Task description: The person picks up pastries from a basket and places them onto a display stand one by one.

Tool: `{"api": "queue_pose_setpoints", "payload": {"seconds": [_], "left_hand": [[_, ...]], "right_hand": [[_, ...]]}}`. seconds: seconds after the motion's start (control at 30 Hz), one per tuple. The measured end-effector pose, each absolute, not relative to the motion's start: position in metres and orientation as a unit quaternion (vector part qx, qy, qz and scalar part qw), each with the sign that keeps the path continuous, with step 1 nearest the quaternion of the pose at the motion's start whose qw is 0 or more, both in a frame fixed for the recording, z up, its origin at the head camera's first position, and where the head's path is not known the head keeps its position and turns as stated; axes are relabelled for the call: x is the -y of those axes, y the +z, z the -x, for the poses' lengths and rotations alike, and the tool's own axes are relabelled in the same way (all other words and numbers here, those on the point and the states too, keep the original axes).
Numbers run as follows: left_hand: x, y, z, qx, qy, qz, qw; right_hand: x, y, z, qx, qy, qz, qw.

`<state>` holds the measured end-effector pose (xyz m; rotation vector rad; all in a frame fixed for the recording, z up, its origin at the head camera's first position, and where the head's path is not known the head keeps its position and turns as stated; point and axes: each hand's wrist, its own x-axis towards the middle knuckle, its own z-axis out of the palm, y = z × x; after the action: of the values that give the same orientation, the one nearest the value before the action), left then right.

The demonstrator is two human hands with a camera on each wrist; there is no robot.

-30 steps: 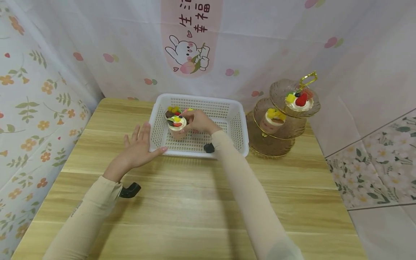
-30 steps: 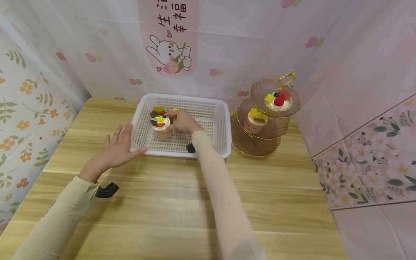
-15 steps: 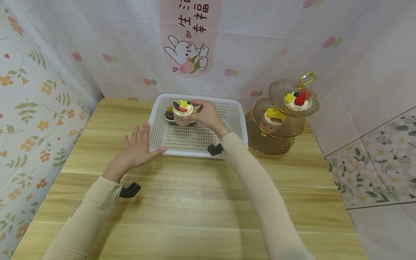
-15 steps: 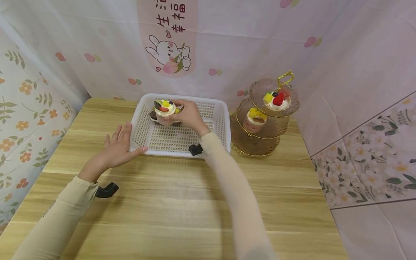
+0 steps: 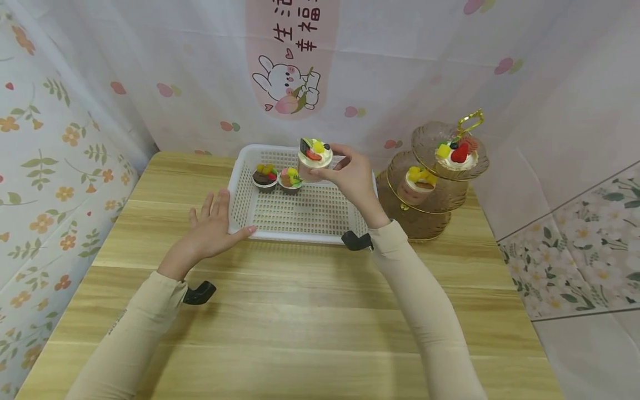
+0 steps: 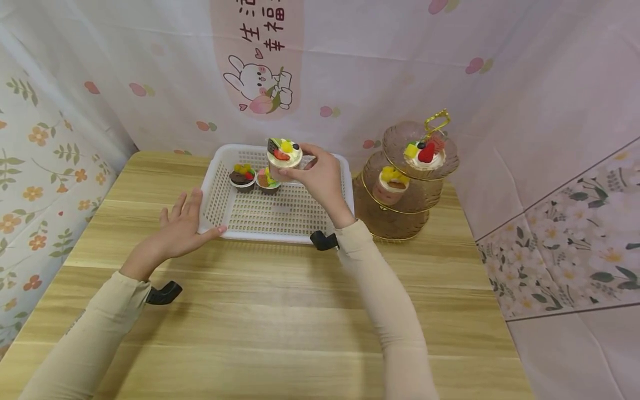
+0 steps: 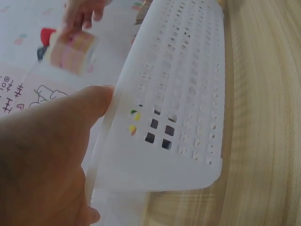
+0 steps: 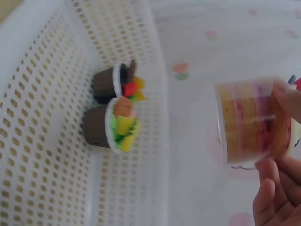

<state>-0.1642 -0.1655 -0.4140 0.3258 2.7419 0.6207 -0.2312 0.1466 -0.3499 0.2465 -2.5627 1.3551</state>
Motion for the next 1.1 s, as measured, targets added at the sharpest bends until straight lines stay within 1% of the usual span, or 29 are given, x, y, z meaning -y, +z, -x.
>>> {"api": "queue_pose_setpoints", "payload": {"seconds": [0.1,0.23,0.33,0.5,0.6,0.73,1.1], "left_hand": [[0.166,-0.414,0.164,-0.958,0.214,-0.113,0.153],[0.166,-0.415,0.164,-0.959,0.213,-0.112,0.151],[0.165,-0.415,0.164,-0.958,0.215,-0.111,0.151],[0.165,-0.414,0.164,-0.957,0.219,-0.111,0.153],[0.165,-0.413,0.163,-0.958,0.216,-0.112,0.151],[0.165,-0.413,0.163,-0.959,0.213,-0.113,0.15],[0.166,-0.414,0.163,-0.956,0.222,-0.113,0.157]], "right_hand": [[-0.158,-0.341,0.219,0.872,0.466,-0.062,0.139],[-0.174,-0.333,0.199,0.862,0.467,-0.044,0.192],[-0.188,-0.33,0.184,0.851,0.475,-0.031,0.224],[-0.213,-0.33,0.157,0.845,0.467,0.013,0.261],[-0.229,-0.333,0.142,0.838,0.468,0.039,0.278],[-0.25,-0.337,0.126,0.825,0.482,0.073,0.285],[-0.306,-0.351,0.101,0.82,0.459,0.146,0.308]]}}
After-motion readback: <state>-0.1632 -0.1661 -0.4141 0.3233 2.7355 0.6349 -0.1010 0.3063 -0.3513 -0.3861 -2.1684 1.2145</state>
